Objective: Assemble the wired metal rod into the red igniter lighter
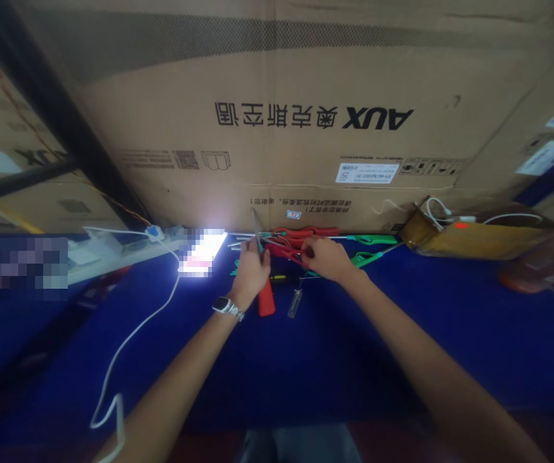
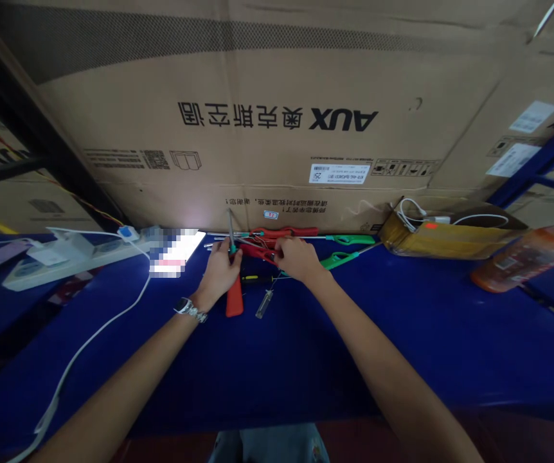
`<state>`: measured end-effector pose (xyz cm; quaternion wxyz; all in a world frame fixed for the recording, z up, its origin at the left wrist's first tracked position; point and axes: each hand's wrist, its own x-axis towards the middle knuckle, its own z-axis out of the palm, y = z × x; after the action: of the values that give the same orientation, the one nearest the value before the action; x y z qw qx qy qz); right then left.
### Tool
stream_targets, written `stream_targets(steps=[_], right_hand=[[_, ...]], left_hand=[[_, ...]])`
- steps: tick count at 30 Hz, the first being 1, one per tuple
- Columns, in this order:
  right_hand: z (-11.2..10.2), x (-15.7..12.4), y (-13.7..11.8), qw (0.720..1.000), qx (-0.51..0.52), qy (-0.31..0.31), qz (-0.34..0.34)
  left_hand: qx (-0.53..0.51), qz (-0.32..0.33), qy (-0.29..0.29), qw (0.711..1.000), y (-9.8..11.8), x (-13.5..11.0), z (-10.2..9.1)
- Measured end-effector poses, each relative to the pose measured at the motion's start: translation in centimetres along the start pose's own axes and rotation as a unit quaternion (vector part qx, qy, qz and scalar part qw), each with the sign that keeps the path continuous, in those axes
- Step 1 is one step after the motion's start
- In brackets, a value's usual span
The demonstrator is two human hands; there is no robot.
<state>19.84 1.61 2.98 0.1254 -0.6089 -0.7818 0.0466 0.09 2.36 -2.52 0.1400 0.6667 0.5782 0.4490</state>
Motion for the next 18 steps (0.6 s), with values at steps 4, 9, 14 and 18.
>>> stream_targets(steps=[4, 9, 14, 18], right_hand=[[0.9, -0.4, 0.2, 0.999, 0.036, 0.035, 0.003], [1.7, -0.6, 0.5, 0.996, 0.054, 0.063, -0.012], [1.9, -0.8, 0.9, 0.992, 0.085, 0.087, -0.041], [1.5, -0.7, 1.7, 0.970, 0.172, 0.145, -0.094]], left_hand=[[0.111, 0.031, 0.014, 0.993, 0.3, -1.0, 0.1], [0.200, 0.115, -0.044, 0.972, 0.6, -0.5, -0.6], [0.197, 0.151, -0.102, 0.963, 0.7, 0.8, -1.0], [0.070, 0.159, -0.111, 0.978, 1.7, 2.0, -2.2]])
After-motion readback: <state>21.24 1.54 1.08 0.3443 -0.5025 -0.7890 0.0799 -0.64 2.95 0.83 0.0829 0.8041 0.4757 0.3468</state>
